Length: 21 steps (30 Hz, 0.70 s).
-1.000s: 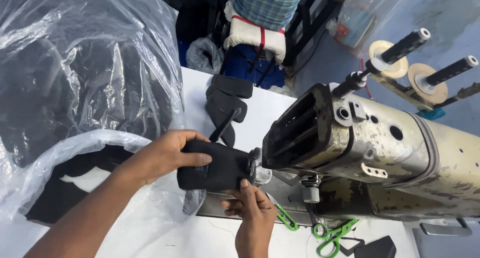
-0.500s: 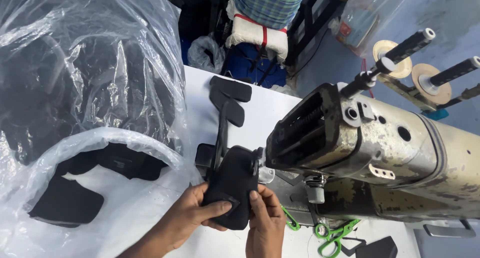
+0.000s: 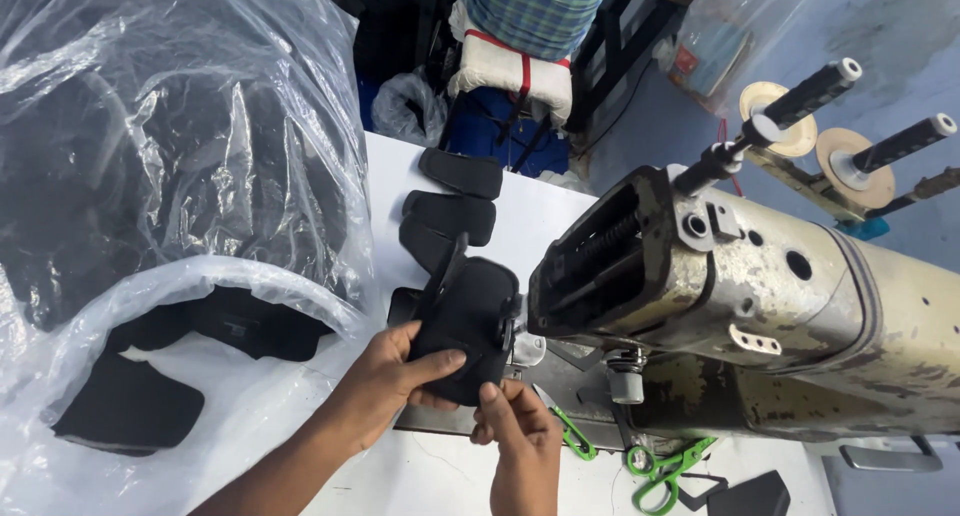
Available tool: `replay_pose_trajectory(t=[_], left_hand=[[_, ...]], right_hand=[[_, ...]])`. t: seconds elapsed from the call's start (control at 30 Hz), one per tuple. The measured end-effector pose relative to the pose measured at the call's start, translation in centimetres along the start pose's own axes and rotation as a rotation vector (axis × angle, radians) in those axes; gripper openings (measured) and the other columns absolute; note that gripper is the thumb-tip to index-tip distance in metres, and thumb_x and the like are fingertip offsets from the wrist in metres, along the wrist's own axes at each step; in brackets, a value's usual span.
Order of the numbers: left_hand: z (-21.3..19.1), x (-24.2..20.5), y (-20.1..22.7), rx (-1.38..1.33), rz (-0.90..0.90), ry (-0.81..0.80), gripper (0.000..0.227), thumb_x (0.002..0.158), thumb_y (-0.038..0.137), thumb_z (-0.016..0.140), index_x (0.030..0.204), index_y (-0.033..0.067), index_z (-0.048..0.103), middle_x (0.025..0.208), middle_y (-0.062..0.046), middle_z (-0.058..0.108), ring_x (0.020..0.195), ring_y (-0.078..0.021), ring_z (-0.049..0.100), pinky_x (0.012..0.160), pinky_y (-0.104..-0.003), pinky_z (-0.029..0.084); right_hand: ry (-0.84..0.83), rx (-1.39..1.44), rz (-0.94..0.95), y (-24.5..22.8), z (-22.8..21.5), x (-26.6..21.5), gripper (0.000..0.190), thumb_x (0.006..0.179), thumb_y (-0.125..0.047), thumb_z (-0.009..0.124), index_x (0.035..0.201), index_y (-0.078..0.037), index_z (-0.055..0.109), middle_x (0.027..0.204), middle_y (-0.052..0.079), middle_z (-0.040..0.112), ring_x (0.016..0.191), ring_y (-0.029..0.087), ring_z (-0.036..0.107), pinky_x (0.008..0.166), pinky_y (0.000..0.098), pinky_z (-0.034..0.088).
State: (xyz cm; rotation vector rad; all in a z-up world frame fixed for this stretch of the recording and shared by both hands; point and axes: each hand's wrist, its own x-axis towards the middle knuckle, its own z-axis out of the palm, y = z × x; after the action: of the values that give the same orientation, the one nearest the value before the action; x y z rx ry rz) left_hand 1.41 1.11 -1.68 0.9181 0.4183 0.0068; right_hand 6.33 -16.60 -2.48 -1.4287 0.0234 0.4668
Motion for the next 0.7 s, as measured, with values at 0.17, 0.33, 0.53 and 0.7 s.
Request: replay_pose_trajectory(t=[0.17, 0.33, 0.53, 0.7], left_hand=[[0.7, -0.9, 0.4, 0.120, 0.038, 0.002, 0.045, 0.085, 0.025, 0.074, 0.120, -0.0002, 0.063, 0.099, -0.013, 0.078, 0.081, -0.0170, 0.077, 0.060, -0.029, 0.065], [-0.1, 1.1, 2.2, 0.304, 0.105, 0.012, 0.045, 0.084, 0.030, 0.076, 0.117, 0.0009, 0.065, 0.090, -0.009, 0.075, 0.070, -0.0125, 0.070, 0.051, -0.026, 0.058], [0.4, 3.0, 4.2, 0.528, 0.193, 0.209, 0.043, 0.087, 0.036, 0.076, 0.112, 0.0019, 0.069, 0.067, -0.006, 0.067, 0.050, -0.0097, 0.058, 0.043, -0.024, 0.043], [-4.0, -0.9, 2.2, 0.715, 0.192, 0.261, 0.034, 0.093, 0.037, 0.071, 0.104, 0.0047, 0.076, 0.062, -0.004, 0.070, 0.051, -0.0076, 0.066, 0.049, -0.025, 0.049]], right_hand=[[-0.020, 0.067, -0.041, 2.8, -1.4, 0.3, 0.021, 0.092, -0.014, 0.075, 0.083, 0.005, 0.071, 0.060, 0.004, 0.056, 0.051, 0.009, 0.045, 0.048, 0.0261, 0.034], [-0.107, 0.052, 0.000, 1.5, -0.3, 0.7, 0.020, 0.093, -0.014, 0.072, 0.084, 0.003, 0.068, 0.063, 0.004, 0.059, 0.052, 0.009, 0.047, 0.050, 0.0257, 0.037], [-0.230, -0.070, 0.056, 2.3, -0.5, 0.2, 0.015, 0.091, -0.011, 0.071, 0.090, 0.004, 0.073, 0.067, 0.006, 0.066, 0.057, 0.012, 0.058, 0.054, 0.0268, 0.047], [-0.241, -0.161, 0.111, 6.9, -3.8, 1.5, 0.018, 0.089, -0.012, 0.074, 0.090, 0.005, 0.077, 0.063, 0.010, 0.066, 0.052, 0.015, 0.059, 0.051, 0.0285, 0.047]])
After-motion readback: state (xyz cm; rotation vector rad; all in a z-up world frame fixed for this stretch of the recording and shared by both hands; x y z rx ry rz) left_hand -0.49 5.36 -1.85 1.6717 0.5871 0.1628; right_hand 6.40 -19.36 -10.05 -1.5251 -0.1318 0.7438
